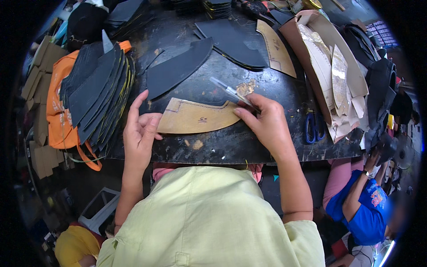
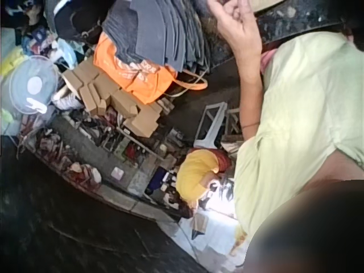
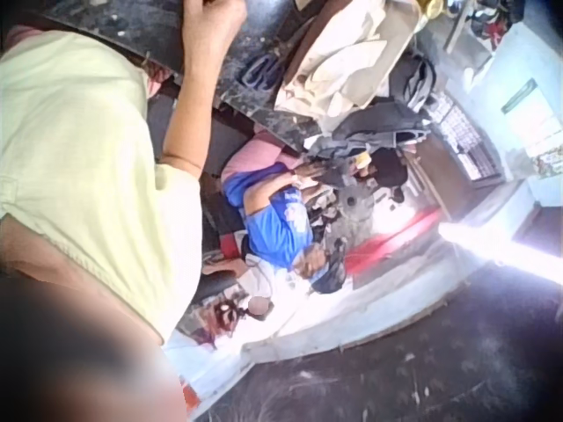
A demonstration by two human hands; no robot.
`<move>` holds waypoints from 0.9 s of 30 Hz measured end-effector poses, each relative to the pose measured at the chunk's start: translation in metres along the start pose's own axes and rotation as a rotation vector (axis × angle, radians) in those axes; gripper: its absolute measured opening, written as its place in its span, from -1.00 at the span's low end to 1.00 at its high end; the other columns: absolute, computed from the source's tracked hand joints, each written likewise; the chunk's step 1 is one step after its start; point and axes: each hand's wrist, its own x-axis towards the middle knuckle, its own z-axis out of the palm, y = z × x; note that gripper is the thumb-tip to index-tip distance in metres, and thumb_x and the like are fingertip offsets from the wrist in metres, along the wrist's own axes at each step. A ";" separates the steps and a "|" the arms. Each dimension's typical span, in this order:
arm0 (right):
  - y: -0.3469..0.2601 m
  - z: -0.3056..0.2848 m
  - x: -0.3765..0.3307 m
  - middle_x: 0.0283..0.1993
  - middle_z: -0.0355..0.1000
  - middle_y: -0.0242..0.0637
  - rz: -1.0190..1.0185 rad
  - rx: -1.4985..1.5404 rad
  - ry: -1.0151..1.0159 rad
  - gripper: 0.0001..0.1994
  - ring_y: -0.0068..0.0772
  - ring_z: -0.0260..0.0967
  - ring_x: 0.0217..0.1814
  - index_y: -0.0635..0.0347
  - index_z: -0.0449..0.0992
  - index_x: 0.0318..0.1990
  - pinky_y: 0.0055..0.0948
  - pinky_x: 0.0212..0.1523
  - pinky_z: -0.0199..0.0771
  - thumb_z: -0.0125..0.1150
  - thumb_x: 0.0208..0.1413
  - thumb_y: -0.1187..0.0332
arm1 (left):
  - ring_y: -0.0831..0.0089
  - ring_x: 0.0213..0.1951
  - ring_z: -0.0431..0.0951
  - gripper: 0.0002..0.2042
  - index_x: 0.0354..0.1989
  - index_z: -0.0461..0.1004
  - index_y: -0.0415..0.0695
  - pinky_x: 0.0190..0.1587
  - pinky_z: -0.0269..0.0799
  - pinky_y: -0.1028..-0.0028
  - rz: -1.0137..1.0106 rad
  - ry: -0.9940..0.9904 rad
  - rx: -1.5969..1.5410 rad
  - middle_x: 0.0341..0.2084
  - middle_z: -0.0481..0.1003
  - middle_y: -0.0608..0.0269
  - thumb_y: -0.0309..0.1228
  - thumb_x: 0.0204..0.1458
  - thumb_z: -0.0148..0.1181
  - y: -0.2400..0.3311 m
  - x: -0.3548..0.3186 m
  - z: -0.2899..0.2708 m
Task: The person repeatedly places a cardboard template on a stack of black material, traces its outline with a pen, then uses scissors to cut along the traced line. The cut pieces are set aside on the table. The process is repeated multiple times throughout the clip.
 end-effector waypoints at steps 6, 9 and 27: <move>-0.007 -0.006 0.003 -0.35 0.55 -0.42 0.109 -0.094 -0.027 -0.75 -0.69 0.31 -0.34 0.39 0.67 -0.14 -0.56 -0.33 0.36 0.57 0.13 0.40 | 0.65 -0.43 0.52 -0.40 0.32 0.43 -0.22 -0.34 0.46 0.58 -0.079 -0.019 0.208 -0.43 0.55 0.29 -0.61 0.08 0.48 0.003 0.013 0.010; -0.008 -0.004 0.007 -0.35 0.54 -0.42 0.123 -0.096 -0.011 -0.74 -0.66 0.29 -0.36 0.38 0.66 -0.14 -0.55 -0.32 0.36 0.58 0.12 0.41 | 0.72 -0.45 0.44 -0.40 0.32 0.42 -0.23 -0.37 0.37 0.66 -0.067 -0.014 0.286 -0.44 0.51 0.36 -0.63 0.08 0.48 0.003 0.014 0.012; -0.001 0.004 0.006 -0.28 0.54 -0.26 -0.047 -0.133 0.096 -0.78 -0.42 0.45 -0.27 0.33 0.65 -0.18 -0.43 -0.21 0.45 0.58 0.08 0.47 | 0.75 -0.47 0.41 -0.39 0.31 0.39 -0.21 -0.39 0.35 0.67 -0.071 0.011 0.322 -0.45 0.47 0.39 -0.62 0.07 0.50 0.004 0.013 0.016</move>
